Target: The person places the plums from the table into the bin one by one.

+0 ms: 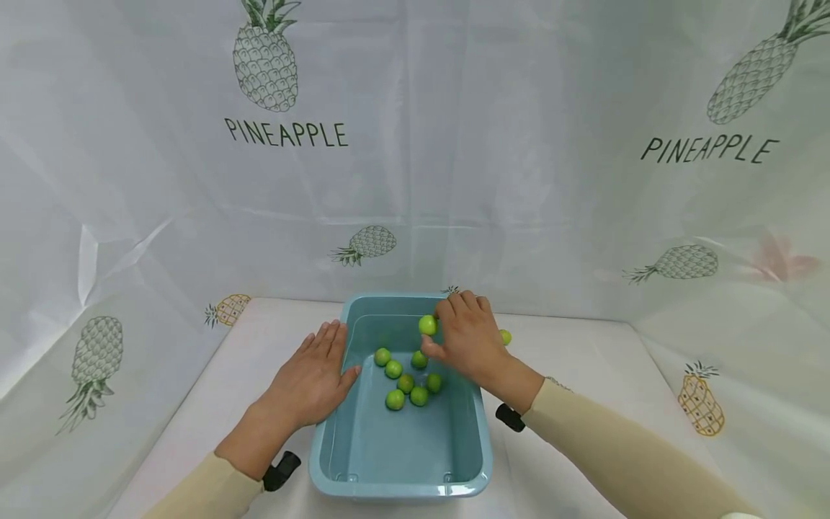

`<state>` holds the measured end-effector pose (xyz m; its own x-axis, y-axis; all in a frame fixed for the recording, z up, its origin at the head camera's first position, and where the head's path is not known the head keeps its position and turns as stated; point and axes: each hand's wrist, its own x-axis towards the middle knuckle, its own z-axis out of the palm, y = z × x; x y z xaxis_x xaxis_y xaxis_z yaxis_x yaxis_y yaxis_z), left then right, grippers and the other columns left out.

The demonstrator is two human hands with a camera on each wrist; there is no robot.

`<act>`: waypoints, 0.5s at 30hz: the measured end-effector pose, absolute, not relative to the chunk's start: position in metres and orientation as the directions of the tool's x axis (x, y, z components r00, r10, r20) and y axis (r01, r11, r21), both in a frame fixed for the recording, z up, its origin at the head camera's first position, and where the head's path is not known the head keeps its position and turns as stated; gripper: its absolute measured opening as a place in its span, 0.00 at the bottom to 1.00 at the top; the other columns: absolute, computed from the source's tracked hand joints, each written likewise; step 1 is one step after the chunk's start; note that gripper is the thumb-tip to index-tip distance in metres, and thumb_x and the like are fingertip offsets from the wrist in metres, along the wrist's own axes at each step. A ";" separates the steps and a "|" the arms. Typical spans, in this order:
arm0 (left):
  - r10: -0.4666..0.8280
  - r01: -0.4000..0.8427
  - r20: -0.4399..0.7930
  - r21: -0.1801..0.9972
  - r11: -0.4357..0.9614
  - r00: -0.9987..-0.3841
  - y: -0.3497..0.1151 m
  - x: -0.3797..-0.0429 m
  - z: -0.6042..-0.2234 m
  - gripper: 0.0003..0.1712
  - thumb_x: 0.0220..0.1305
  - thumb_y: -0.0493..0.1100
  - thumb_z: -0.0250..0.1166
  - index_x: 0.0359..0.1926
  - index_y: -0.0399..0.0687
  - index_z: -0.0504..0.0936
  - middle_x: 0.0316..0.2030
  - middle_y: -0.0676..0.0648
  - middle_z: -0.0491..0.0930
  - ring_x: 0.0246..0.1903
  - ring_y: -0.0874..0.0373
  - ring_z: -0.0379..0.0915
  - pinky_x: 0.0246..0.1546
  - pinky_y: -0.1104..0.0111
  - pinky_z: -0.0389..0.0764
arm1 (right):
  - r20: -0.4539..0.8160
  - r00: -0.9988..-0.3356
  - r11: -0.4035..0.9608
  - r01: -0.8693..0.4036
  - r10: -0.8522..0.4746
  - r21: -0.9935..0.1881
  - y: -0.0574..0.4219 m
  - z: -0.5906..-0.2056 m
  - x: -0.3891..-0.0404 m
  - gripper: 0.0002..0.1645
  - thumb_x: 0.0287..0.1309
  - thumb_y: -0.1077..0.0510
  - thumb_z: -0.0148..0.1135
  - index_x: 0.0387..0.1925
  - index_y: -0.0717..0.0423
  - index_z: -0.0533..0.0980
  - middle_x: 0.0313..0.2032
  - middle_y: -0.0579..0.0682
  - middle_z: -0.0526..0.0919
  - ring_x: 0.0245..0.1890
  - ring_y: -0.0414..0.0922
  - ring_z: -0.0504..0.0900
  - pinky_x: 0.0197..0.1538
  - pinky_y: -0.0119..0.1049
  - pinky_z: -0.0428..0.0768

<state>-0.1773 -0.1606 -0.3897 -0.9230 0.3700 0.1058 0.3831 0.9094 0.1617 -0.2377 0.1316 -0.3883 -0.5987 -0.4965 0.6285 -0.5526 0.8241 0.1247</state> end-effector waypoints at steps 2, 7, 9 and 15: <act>0.368 0.381 0.105 0.165 0.910 -0.924 -0.161 -0.177 -0.390 0.44 0.80 0.54 0.57 0.78 0.24 0.57 0.78 0.27 0.57 0.80 0.32 0.51 0.78 0.40 0.59 | 0.611 -0.612 0.825 -0.551 -0.501 0.125 0.127 -0.393 -0.238 0.24 0.55 0.40 0.72 0.33 0.55 0.73 0.31 0.51 0.75 0.32 0.50 0.69 0.37 0.45 0.70; 0.367 0.381 0.103 0.178 0.907 -0.924 -0.160 -0.176 -0.391 0.44 0.80 0.54 0.56 0.78 0.24 0.56 0.78 0.26 0.57 0.80 0.31 0.51 0.78 0.39 0.59 | 0.578 -0.648 0.828 -0.553 -0.496 0.091 0.121 -0.404 -0.240 0.23 0.54 0.41 0.73 0.32 0.54 0.74 0.30 0.49 0.76 0.30 0.48 0.65 0.34 0.41 0.64; 0.366 0.380 0.106 0.184 0.907 -0.925 -0.160 -0.176 -0.391 0.44 0.80 0.54 0.56 0.78 0.24 0.56 0.78 0.26 0.57 0.80 0.31 0.51 0.78 0.39 0.60 | 0.565 -0.663 0.830 -0.552 -0.492 0.075 0.120 -0.406 -0.240 0.23 0.55 0.41 0.72 0.33 0.54 0.75 0.30 0.49 0.75 0.30 0.48 0.65 0.35 0.41 0.63; 0.363 0.379 0.113 0.179 0.908 -0.925 -0.161 -0.177 -0.392 0.44 0.80 0.54 0.57 0.78 0.23 0.56 0.78 0.26 0.57 0.80 0.31 0.51 0.78 0.39 0.60 | 0.523 -0.705 0.841 -0.538 -0.480 0.047 0.119 -0.406 -0.239 0.22 0.57 0.41 0.70 0.34 0.54 0.74 0.31 0.49 0.75 0.31 0.48 0.66 0.36 0.41 0.61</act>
